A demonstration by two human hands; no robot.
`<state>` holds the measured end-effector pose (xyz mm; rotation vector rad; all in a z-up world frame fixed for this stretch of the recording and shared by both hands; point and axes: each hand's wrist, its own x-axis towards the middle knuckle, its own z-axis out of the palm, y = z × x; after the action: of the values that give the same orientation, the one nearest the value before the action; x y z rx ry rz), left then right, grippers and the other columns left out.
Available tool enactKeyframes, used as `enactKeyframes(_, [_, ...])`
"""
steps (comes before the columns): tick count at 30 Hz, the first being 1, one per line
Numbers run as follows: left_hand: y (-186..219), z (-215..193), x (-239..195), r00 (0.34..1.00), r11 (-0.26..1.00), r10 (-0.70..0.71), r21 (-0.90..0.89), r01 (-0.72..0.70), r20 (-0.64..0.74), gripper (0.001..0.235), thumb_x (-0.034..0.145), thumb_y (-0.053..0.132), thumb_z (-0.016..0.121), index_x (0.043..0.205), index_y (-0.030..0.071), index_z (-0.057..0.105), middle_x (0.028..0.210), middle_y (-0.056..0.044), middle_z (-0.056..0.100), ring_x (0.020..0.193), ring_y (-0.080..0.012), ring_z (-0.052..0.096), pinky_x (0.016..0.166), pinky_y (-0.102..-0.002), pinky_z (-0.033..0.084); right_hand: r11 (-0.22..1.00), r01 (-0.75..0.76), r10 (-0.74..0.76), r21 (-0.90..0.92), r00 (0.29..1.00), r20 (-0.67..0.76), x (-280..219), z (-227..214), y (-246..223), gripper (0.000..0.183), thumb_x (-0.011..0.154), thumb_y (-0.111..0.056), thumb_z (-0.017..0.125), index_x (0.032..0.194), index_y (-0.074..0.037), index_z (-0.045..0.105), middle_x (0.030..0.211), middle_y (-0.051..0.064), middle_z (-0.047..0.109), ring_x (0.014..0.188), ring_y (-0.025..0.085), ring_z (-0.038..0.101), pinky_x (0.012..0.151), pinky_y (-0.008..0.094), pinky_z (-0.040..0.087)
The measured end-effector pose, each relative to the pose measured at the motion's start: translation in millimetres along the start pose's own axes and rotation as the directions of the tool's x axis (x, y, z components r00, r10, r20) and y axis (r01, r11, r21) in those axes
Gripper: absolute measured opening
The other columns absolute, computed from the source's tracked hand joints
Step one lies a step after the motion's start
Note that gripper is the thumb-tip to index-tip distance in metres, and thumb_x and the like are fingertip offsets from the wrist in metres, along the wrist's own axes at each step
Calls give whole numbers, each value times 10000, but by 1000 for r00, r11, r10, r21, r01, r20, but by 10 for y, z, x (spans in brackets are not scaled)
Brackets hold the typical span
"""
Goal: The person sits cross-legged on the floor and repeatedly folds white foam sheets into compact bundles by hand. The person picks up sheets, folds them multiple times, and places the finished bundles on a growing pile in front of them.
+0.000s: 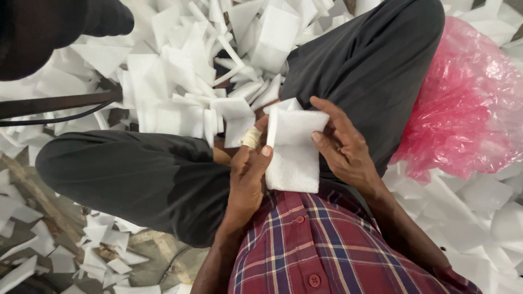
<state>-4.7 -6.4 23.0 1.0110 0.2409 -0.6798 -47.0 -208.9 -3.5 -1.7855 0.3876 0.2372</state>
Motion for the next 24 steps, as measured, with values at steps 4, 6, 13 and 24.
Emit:
enactKeyframes(4, [-9, -45, -23, 997, 998, 65, -10, -65, -50, 489, 1038, 125, 568, 1462, -75, 431, 1429, -175, 572, 1333, -222, 560, 1124, -355, 461, 979, 173, -184, -105, 977, -111, 12, 8, -22, 454, 1010, -57, 702, 1447, -76, 580, 951, 71, 672, 803, 138, 594, 716, 250, 492])
enactKeyframes(6, [-59, -101, 3, 992, 996, 90, -20, -93, -93, 438, 1019, 91, 607, 1396, -91, 479, 1392, -178, 599, 1319, -226, 576, 1127, -363, 465, 931, 358, -364, -74, 922, -129, 68, 19, -43, 406, 1030, -44, 691, 1422, -58, 587, 1154, 94, 710, 1055, 160, 720, 899, 281, 599])
enactKeyframes(13, [-282, -530, 173, 976, 997, 51, -45, -62, -213, 324, 987, 168, 637, 1220, -56, 667, 1137, -119, 718, 1060, -204, 681, 896, -382, 573, 827, 451, -468, -335, 883, 35, 383, 32, -354, 375, 898, -82, 751, 1264, -54, 675, 1134, 159, 756, 892, 188, 745, 755, 304, 588])
enactKeyframes(24, [-673, -1341, 527, 927, 994, 66, -56, -93, -369, 373, 989, 246, 587, 1108, -87, 705, 1068, -157, 732, 1000, -275, 713, 879, -424, 585, 673, 252, 75, -696, 912, 402, 2837, -2042, -1944, 493, 899, -224, 757, 1355, -83, 633, 1041, 170, 670, 869, 206, 595, 769, 399, 523])
